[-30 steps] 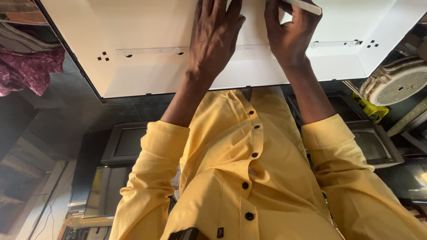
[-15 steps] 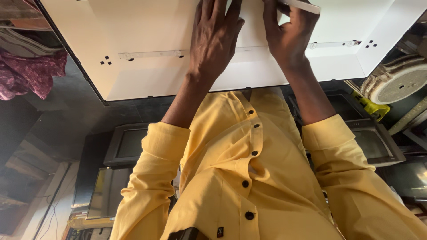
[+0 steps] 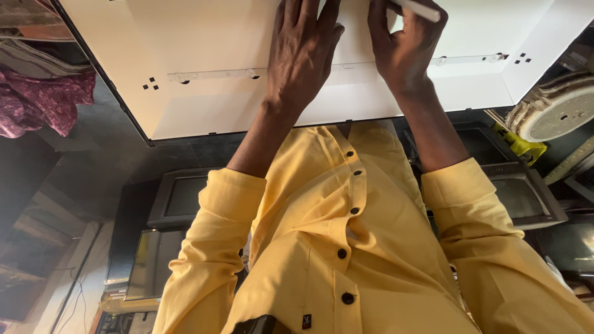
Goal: The person tests the wiring of a disassembled light fixture using multimeter probes, touching the probes to terminals and components inside the fixture. They then press an LED strip into the fixture housing, mark the housing with a pen, and finish by turning the dial on a multimeter on the workbench.
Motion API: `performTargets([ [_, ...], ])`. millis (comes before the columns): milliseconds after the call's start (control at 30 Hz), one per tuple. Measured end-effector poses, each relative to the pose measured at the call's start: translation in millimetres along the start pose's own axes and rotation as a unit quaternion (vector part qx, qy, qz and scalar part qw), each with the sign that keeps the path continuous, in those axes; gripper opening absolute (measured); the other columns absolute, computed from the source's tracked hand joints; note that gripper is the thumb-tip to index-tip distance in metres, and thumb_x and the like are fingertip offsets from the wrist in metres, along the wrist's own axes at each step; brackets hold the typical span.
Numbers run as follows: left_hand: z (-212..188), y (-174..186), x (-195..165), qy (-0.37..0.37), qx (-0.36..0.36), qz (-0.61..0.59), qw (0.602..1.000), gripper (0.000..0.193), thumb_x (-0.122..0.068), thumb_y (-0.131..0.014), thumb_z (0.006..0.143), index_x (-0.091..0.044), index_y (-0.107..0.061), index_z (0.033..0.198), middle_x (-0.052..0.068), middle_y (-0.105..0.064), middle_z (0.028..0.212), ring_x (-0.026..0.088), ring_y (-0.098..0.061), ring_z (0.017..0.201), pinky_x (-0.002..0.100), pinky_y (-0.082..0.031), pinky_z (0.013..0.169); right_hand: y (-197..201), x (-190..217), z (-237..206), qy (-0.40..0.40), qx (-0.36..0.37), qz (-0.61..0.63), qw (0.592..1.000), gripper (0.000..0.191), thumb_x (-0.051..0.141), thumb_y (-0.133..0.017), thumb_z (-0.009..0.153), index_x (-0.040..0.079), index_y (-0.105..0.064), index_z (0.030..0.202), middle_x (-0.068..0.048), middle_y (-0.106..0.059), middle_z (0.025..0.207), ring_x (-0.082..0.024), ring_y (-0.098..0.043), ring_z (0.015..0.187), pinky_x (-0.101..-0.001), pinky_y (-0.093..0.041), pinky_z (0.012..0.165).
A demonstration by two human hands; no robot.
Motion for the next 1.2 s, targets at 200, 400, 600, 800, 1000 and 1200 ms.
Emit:
performTargets([
  [200, 2, 0, -3, 0.000, 0.008, 0.002, 1.000, 0.047, -0.016, -0.073, 0.103, -0.001, -0.053, 0.143, 0.016, -0.048, 0.141, 0.037, -0.049, 0.127, 0.049, -0.043, 0.107, 9, -4, 4, -0.036, 0.038, 0.022, 0.998, 0.019, -0.003, -0.081, 0.100, -0.001, -0.068, 0.114, -0.012, -0.070, 0.102, -0.025, -0.067, 0.088, -0.0346, -0.049, 0.081],
  [400, 4, 4, -4, -0.002, 0.006, 0.001, 1.000, 0.047, -0.015, -0.073, 0.103, -0.002, -0.053, 0.144, 0.015, -0.048, 0.142, 0.036, -0.049, 0.127, 0.049, -0.043, 0.108, 7, -12, -9, -0.049, 0.042, 0.024, 0.998, 0.023, -0.007, -0.079, 0.106, 0.002, -0.067, 0.124, -0.009, -0.066, 0.113, -0.025, -0.062, 0.101, -0.0367, -0.050, 0.089],
  [600, 4, 3, -3, 0.002, 0.003, -0.008, 1.000, 0.047, -0.015, -0.073, 0.102, -0.002, -0.053, 0.142, 0.015, -0.048, 0.141, 0.036, -0.049, 0.126, 0.049, -0.043, 0.108, 3, -22, -21, -0.008, 0.041, -0.005, 0.999, 0.028, -0.009, -0.078, 0.106, 0.004, -0.066, 0.128, -0.010, -0.066, 0.121, -0.030, -0.059, 0.110, -0.0400, -0.046, 0.096],
  [800, 4, 3, -3, 0.004, 0.007, -0.018, 1.000, 0.046, -0.014, -0.073, 0.102, -0.002, -0.054, 0.142, 0.014, -0.049, 0.140, 0.036, -0.050, 0.125, 0.049, -0.043, 0.108, 3, -24, -22, 0.000, 0.092, -0.015, 0.996, 0.034, -0.011, -0.071, 0.101, 0.005, -0.065, 0.130, -0.010, -0.067, 0.120, -0.031, -0.061, 0.111, -0.0413, -0.044, 0.098],
  [1000, 3, 2, -1, -0.001, 0.001, -0.007, 1.000, 0.044, -0.015, -0.072, 0.103, -0.001, -0.055, 0.141, 0.015, -0.049, 0.139, 0.036, -0.050, 0.125, 0.049, -0.044, 0.107, 2, -29, -21, -0.025, 0.053, 0.025, 0.998, 0.029, -0.011, -0.077, 0.107, 0.006, -0.065, 0.128, -0.007, -0.069, 0.116, -0.028, -0.063, 0.107, -0.0395, -0.046, 0.096],
  [1200, 2, -1, 1, -0.003, 0.003, -0.002, 1.000, 0.044, -0.015, -0.072, 0.103, -0.001, -0.054, 0.141, 0.015, -0.048, 0.140, 0.036, -0.049, 0.125, 0.049, -0.044, 0.107, -2, -30, -29, -0.014, 0.046, -0.022, 0.999, 0.034, -0.009, -0.081, 0.106, 0.008, -0.065, 0.131, -0.007, -0.065, 0.124, -0.027, -0.055, 0.116, -0.0394, -0.044, 0.100],
])
Point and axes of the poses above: each hand's wrist, its own z-axis towards the middle knuckle, its own y-axis out of the back of the hand, x = y × z, the point moved 6 cm from there along z, towards the middle knuckle
